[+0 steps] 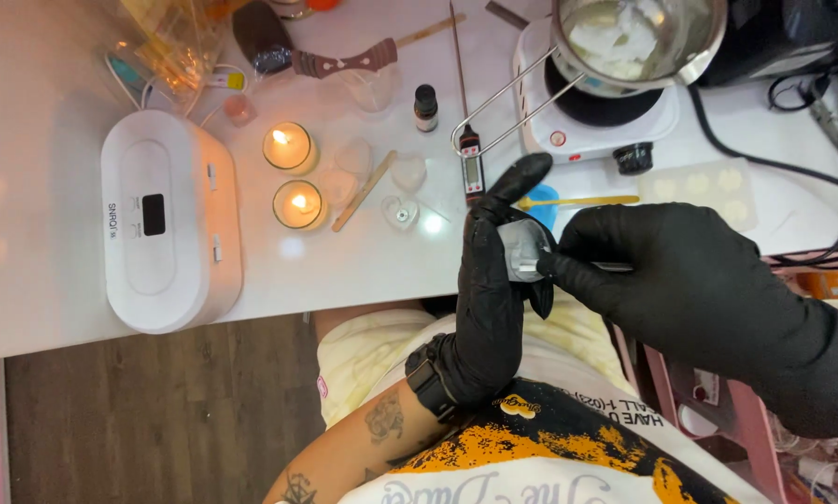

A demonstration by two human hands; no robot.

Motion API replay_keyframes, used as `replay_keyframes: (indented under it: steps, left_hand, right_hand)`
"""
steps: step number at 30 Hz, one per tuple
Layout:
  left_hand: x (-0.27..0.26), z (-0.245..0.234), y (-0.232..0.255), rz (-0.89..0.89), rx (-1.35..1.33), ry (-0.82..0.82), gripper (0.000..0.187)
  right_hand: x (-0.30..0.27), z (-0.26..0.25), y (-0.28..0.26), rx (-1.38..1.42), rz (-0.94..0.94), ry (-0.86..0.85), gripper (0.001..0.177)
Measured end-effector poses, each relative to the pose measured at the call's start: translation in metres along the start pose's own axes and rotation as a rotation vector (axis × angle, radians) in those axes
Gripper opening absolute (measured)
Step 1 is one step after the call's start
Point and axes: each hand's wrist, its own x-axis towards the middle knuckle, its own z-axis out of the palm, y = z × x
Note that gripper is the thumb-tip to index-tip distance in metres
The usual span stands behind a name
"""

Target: Preparing heart-shaped molds for wax melts by using tweezers to place small decorations or wicks inside.

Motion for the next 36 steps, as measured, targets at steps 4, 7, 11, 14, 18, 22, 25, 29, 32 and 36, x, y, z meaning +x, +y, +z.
replay_keyframes:
  steps: [4, 7, 11, 14, 18, 22, 25, 29, 32, 36]
  left_hand:
    - [0.006, 0.019, 0.012, 0.002, 0.192, -0.162, 0.069]
    - [0.019, 0.029, 0.011, -0.230, -0.037, -0.246, 0.070]
    - [0.041, 0.029, -0.001, -0.482, -0.245, -0.077, 0.061]
    - [0.057, 0.030, -0.007, -0.466, -0.250, -0.216, 0.059]
    - [0.074, 0.038, 0.003, -0.554, -0.085, -0.217, 0.064]
    - [0.087, 0.032, -0.005, -0.677, -0.153, -0.219, 0.060]
    - [0.093, 0.032, -0.009, -0.729, -0.078, -0.244, 0.061]
    - [0.093, 0.018, -0.024, -0.639, 0.067, -0.254, 0.061]
    - [0.094, 0.001, -0.055, -0.489, 0.043, -0.291, 0.053]
    - [0.085, 0.007, -0.045, -0.066, 0.381, -0.321, 0.056]
  right_hand:
    - [-0.016, -0.029, 0.006, -0.169, 0.120, 0.074, 0.031]
    - [-0.021, -0.041, 0.010, -0.124, -0.131, 0.323, 0.036]
    - [-0.023, -0.058, 0.000, -0.217, -0.149, 0.388, 0.027]
    - [-0.018, -0.065, -0.001, -0.206, -0.241, 0.476, 0.020]
    - [-0.005, -0.072, 0.002, -0.249, -0.378, 0.558, 0.016]
    - [0.010, -0.084, 0.009, -0.297, -0.341, 0.462, 0.017]
    - [0.012, -0.090, 0.014, -0.372, -0.384, 0.451, 0.024]
    - [0.007, -0.092, -0.004, -0.541, -0.328, 0.360, 0.018]
    - [0.003, -0.088, -0.013, -0.664, -0.401, 0.387, 0.013]
    - [0.002, -0.080, -0.014, -0.737, -0.347, 0.365, 0.011]
